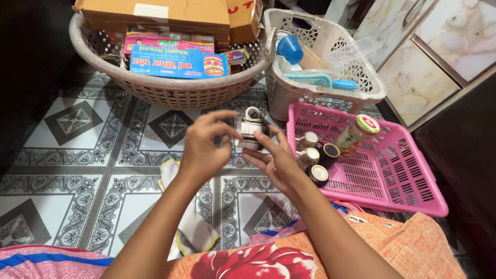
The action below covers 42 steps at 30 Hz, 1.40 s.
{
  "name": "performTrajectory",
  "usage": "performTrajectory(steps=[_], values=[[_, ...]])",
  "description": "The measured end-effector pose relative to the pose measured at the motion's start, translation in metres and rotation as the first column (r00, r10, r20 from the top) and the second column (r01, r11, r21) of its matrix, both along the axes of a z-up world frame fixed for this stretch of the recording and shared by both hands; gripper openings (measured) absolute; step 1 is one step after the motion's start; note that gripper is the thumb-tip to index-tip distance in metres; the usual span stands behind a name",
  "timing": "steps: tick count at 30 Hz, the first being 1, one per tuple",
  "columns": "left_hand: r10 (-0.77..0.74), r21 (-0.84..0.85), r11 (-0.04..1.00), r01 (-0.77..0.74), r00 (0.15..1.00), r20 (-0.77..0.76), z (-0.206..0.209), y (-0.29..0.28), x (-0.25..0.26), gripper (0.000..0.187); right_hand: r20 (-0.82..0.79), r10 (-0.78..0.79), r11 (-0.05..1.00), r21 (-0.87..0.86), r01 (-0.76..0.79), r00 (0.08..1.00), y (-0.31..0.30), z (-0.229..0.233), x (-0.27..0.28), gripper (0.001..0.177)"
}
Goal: The person sits on the floor and sorts various household items into three plastic baskets. They handle plastic containers, a blue cup, a white bottle, a jar, and several mugs, placing each into either a beige, white, or pink basket.
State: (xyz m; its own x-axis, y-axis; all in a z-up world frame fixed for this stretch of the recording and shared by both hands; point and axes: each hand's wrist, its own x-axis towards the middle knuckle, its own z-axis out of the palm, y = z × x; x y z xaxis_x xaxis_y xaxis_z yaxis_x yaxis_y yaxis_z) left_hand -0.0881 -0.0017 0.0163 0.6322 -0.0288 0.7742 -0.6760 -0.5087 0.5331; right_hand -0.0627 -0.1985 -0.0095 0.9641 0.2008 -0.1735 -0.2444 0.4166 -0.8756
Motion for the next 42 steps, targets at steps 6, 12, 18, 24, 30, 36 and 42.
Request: performTrajectory(steps=[6, 12, 18, 24, 30, 36, 42], values=[[-0.203, -0.445, 0.893, -0.063, 0.827, -0.525, -0.009, 0.005, 0.026, 0.037, 0.235, -0.012, 0.932, -0.348, 0.096, 0.972, 0.009, 0.011, -0.005, 0.070], [-0.333, -0.642, 0.752, -0.148, 0.756, -0.564, -0.029, 0.006, 0.030, 0.027, 0.572, 0.230, 0.745, -0.624, 0.235, 0.787, 0.017, 0.016, -0.007, 0.074], [-0.367, -0.642, 0.754, -0.138, 0.722, -0.587, -0.032, 0.007, 0.035, 0.027, 0.630, 0.223, 0.725, -0.617, 0.305, 0.744, 0.021, 0.013, -0.006, 0.074], [-0.586, -0.777, 0.629, -0.032, 0.638, -0.500, -0.031, -0.014, 0.032, 0.036, 0.736, 0.175, 0.569, -0.618, 0.543, 0.654, 0.012, 0.017, -0.007, 0.070], [-0.263, -0.413, 0.910, 0.033, 0.815, -0.516, -0.031, -0.031, 0.018, 0.052, 0.340, -0.077, 0.825, -0.507, 0.251, 0.937, -0.063, 0.062, 0.012, 0.073], [-0.122, -0.210, 0.977, -0.028, 0.738, -0.664, -0.031, -0.025, 0.010, 0.042, 0.454, -0.180, 0.403, -0.775, 0.486, 0.873, -0.180, 0.059, -0.003, 0.075], [-0.132, -0.193, 0.981, -0.017, 0.674, -0.727, -0.038, -0.041, 0.006, 0.037, 0.192, -0.508, 0.511, -0.718, 0.473, 0.840, -0.210, -0.001, 0.003, 0.077]])
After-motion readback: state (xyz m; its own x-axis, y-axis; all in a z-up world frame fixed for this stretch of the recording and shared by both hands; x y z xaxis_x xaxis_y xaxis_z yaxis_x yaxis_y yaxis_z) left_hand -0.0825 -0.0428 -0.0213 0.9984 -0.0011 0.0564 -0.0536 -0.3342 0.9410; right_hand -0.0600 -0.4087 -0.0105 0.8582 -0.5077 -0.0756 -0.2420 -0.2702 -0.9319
